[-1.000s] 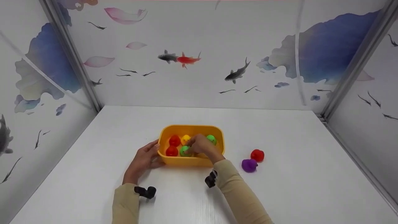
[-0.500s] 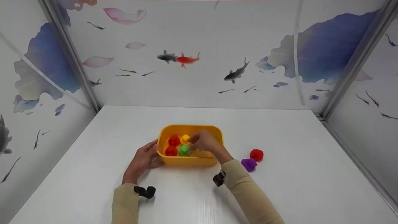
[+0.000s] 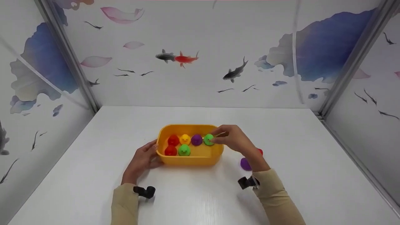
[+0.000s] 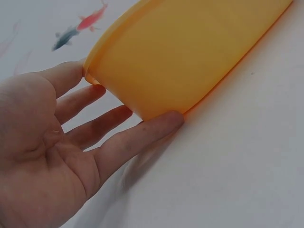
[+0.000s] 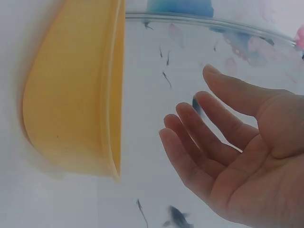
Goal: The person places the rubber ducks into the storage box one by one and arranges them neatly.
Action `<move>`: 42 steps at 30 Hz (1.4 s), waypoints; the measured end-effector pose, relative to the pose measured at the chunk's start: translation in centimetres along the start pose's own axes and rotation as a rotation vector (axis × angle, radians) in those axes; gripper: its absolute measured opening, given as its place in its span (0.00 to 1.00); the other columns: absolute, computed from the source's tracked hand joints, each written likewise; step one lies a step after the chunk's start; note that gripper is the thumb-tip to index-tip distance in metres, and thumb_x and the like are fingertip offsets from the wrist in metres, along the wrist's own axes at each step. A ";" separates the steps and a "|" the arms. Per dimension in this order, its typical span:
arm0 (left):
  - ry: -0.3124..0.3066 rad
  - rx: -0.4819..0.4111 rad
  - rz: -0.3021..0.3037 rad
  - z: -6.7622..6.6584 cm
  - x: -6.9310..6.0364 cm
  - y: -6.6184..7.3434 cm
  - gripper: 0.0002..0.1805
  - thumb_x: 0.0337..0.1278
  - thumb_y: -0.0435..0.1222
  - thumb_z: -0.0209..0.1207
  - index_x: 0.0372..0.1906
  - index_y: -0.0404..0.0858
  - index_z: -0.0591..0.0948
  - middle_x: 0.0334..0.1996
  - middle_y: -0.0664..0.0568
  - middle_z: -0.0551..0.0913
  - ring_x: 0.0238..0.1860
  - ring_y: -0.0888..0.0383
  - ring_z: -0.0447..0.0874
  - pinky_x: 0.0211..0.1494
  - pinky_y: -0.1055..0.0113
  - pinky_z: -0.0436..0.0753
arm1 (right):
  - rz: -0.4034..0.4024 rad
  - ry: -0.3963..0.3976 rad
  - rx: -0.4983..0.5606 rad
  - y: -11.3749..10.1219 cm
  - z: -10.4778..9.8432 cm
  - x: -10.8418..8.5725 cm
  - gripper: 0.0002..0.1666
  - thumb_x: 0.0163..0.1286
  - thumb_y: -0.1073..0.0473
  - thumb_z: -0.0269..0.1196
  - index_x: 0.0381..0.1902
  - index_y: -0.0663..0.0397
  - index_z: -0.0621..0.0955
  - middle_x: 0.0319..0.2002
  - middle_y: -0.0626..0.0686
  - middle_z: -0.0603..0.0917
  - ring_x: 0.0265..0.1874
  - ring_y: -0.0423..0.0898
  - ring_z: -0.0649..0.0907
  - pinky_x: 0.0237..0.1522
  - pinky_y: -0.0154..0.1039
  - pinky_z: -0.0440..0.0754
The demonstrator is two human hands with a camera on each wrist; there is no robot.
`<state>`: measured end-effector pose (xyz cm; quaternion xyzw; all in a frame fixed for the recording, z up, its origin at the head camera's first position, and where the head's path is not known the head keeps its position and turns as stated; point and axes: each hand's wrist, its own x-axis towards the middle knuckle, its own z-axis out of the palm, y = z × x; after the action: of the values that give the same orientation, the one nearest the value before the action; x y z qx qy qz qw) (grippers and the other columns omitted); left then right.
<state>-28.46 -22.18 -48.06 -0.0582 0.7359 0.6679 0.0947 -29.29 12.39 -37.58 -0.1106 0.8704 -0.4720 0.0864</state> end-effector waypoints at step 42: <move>0.001 -0.004 -0.011 0.1 0.1 0.0 0.31 0.73 0.53 0.51 0.76 0.54 0.64 0.72 0.47 0.72 0.65 0.48 0.79 0.56 0.59 0.87 | 0.180 0.008 -0.066 14.9 -8.9 -1.8 0.35 0.62 0.41 0.71 0.60 0.55 0.78 0.64 0.62 0.78 0.67 0.62 0.73 0.69 0.61 0.73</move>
<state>-28.52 -22.03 -48.11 -0.0627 0.7344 0.6687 0.0978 -31.51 27.92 -45.24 -0.0327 0.8922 -0.4338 0.1216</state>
